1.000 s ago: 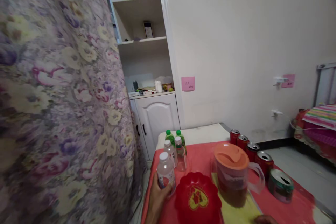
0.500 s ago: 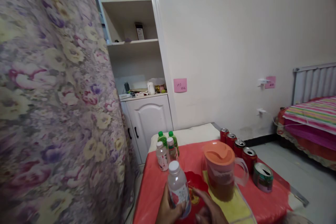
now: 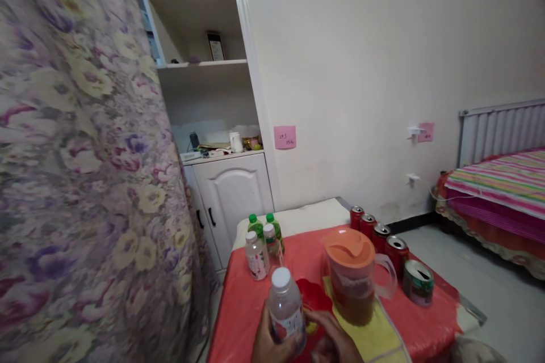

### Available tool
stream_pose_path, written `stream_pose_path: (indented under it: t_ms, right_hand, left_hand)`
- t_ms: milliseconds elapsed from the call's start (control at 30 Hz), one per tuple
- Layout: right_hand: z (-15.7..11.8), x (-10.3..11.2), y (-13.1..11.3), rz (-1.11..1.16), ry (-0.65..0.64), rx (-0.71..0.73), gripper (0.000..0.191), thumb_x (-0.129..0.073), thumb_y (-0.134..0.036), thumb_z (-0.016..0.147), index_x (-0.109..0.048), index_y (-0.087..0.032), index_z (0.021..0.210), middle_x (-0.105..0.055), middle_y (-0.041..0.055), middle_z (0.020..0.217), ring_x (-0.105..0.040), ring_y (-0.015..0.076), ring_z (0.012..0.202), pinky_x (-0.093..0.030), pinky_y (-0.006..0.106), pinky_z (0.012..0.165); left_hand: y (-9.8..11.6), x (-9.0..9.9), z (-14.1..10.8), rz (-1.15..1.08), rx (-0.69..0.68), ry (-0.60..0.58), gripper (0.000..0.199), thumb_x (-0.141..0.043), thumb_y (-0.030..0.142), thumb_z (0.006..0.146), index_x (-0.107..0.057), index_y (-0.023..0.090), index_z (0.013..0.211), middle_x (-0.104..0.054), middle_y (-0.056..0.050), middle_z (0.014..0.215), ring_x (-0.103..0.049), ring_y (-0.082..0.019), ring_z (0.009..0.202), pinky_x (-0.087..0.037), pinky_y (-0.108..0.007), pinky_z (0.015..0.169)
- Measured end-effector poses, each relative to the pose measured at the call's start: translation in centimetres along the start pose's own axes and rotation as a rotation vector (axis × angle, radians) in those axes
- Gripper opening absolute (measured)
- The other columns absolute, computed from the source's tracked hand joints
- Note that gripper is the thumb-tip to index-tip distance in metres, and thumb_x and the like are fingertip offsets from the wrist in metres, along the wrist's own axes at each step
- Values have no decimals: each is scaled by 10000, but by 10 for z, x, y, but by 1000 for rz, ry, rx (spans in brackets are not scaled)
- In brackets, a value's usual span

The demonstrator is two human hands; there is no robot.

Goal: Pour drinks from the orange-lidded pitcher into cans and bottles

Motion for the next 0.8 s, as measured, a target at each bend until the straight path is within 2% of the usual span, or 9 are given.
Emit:
stream_pose_path:
  t_ms: [67,167,267,367,500,667,800]
  right_hand:
    - [0,9,-25,-20,31,49,523,-645,-346,754,-662,-241,1266,-692,103,1133,-613,176,637,-441,268,533]
    - [6,21,-69,-59,74,140,409,-605,-255,801,-684,-222,1201,-679,73,984,-616,189,705,-484,288,631]
    - [17,26,-109,-88,35,177,396,-591,-210,814,-665,-196,1203,-643,70,966,-618,197,733,-506,308,673]
    - [26,26,-136,-144,37,207,406,-599,-163,806,-650,-196,1208,-618,61,999,-613,194,765,-506,322,723]
    - [33,20,-152,-206,19,197,472,-637,-113,765,-636,-197,1229,-603,51,1036,-612,189,782,-501,323,742]
    - [39,16,-158,-298,39,180,528,-707,-88,701,-643,-206,1212,-604,52,1056,-615,233,901,-489,354,826]
    - [43,13,-159,-370,68,195,455,-719,-79,689,-648,-177,1128,-598,65,1045,-609,256,960,-472,368,845]
  left_hand:
    - [-1,1,1,21,-8,-10,779,-915,499,477,-655,182,1140,-802,-133,1050,-752,-370,997,-608,-423,871]
    - [-7,3,3,63,-22,1,776,-906,462,507,-619,177,1170,-787,-150,1092,-741,-370,1041,-604,-409,888]
    - [-17,2,4,96,-66,31,771,-884,417,536,-585,166,1200,-774,-163,1134,-731,-361,1067,-593,-404,919]
    - [-23,1,3,171,-109,85,725,-849,422,570,-598,157,1197,-779,-163,1128,-731,-358,1060,-598,-400,914]
    - [-26,4,3,277,-143,143,678,-837,443,584,-638,157,1166,-792,-149,1082,-728,-376,1061,-611,-405,886]
    - [-29,3,3,259,-168,158,664,-830,440,611,-639,172,1187,-780,-154,1147,-719,-380,1105,-596,-424,932]
    - [-28,-1,2,246,-202,164,619,-843,404,598,-659,175,1142,-781,-152,1124,-716,-385,1108,-580,-444,967]
Point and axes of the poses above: each hand's wrist, its own z-axis towards the middle knuckle, its own x-axis out of the back of the hand, y = z × x, the point moved 3 cm from there along z, towards the middle knuckle
